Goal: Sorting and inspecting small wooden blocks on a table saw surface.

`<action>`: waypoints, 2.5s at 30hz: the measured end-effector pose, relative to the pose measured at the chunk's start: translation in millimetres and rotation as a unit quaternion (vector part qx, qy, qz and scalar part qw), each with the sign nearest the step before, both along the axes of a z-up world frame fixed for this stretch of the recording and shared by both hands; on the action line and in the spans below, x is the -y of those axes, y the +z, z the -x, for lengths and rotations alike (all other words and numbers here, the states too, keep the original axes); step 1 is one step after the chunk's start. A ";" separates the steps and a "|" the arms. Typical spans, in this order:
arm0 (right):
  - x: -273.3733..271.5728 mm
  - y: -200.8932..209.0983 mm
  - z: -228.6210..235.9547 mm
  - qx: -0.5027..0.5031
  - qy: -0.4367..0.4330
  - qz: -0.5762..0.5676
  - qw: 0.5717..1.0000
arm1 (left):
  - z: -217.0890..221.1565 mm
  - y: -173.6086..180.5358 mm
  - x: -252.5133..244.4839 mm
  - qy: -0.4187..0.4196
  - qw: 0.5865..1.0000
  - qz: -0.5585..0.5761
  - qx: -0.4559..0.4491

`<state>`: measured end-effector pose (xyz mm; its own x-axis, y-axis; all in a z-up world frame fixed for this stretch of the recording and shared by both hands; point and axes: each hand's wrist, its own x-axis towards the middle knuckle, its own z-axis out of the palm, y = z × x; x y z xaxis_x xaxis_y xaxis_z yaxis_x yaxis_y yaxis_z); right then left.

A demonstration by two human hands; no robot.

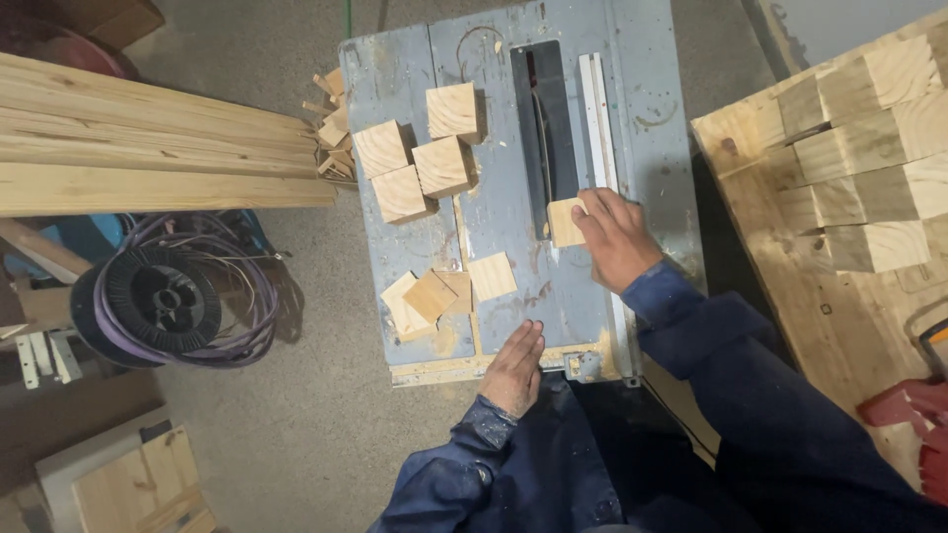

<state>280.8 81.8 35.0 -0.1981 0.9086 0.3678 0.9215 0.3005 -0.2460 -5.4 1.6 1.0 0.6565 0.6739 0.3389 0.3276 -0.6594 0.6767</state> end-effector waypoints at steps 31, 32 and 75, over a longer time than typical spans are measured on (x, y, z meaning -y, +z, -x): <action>-62.4 -2.0 -19.2 0.017 -0.022 0.017 0.999 | 1.6 1.3 -4.6 -0.020 0.999 0.023 0.021; -66.2 -1.5 -19.9 0.016 -0.021 0.007 1.000 | 1.7 0.3 -4.1 -0.020 0.999 0.024 0.023; 126.7 20.5 45.0 -0.183 -0.050 0.122 0.974 | -38.7 11.5 -4.8 0.208 0.858 0.451 0.127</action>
<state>235.8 -44.9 55.6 -0.0006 0.9857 0.1687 0.7805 0.1059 -0.6162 33.3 6.4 12.5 0.2779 0.8953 -0.3480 0.1737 0.3095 0.9349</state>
